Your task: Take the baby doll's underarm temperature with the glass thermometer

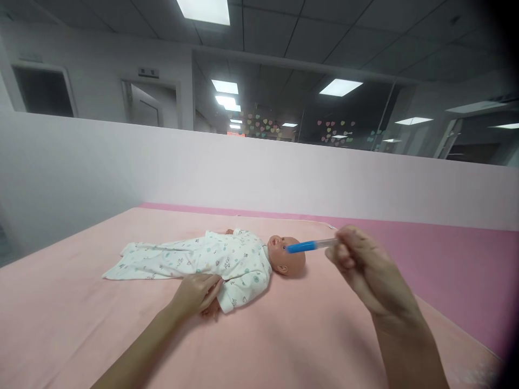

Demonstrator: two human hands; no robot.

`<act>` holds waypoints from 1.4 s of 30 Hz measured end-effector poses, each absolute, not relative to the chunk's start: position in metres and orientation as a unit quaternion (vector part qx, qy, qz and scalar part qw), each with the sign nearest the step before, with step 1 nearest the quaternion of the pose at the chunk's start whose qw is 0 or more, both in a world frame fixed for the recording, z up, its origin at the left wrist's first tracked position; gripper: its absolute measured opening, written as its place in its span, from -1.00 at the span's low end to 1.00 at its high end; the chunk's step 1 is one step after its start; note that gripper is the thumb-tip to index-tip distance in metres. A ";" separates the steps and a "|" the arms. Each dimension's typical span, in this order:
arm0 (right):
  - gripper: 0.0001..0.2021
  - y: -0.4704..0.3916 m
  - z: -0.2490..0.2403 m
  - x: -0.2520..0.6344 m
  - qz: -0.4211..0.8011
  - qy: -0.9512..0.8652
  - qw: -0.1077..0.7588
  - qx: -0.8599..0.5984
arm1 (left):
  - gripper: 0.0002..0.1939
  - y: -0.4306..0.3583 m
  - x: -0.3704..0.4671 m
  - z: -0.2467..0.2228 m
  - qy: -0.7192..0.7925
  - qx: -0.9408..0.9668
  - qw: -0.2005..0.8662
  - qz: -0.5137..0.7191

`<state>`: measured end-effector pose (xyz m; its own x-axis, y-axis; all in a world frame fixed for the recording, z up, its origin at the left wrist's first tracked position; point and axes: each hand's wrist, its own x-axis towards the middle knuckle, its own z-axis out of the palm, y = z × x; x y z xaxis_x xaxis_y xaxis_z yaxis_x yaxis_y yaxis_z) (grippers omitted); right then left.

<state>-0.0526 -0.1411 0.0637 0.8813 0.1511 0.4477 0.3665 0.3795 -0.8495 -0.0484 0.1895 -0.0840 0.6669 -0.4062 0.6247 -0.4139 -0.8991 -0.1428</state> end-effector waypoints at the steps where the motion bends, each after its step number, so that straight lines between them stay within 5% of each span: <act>1: -0.76 -0.143 0.060 -0.051 -0.070 -0.230 0.809 -0.536 | -0.70 0.189 -0.048 -0.084 -0.227 0.911 0.010 0.344; 3: -0.72 -0.141 0.044 -0.041 -0.063 -0.225 0.793 -0.562 | -0.71 0.190 -0.047 -0.085 -0.234 0.905 0.023 0.355; 7: -0.72 -0.122 -0.004 -0.015 -0.085 -0.191 0.583 -0.785 | -0.72 0.191 -0.045 -0.086 -0.240 0.898 0.028 0.368; 9: -0.73 -0.116 -0.018 -0.009 -0.106 -0.178 0.556 -0.805 | -0.74 0.192 -0.045 -0.086 -0.237 0.898 0.027 0.370; 21: -0.70 -0.120 -0.001 -0.011 0.058 -0.161 0.795 -0.582 | -0.74 0.194 -0.045 -0.088 -0.236 0.904 0.021 0.356; 42: -0.67 -0.123 -0.037 0.011 0.057 -0.104 0.797 -0.591 | -0.75 0.191 -0.045 -0.091 -0.250 0.903 0.011 0.349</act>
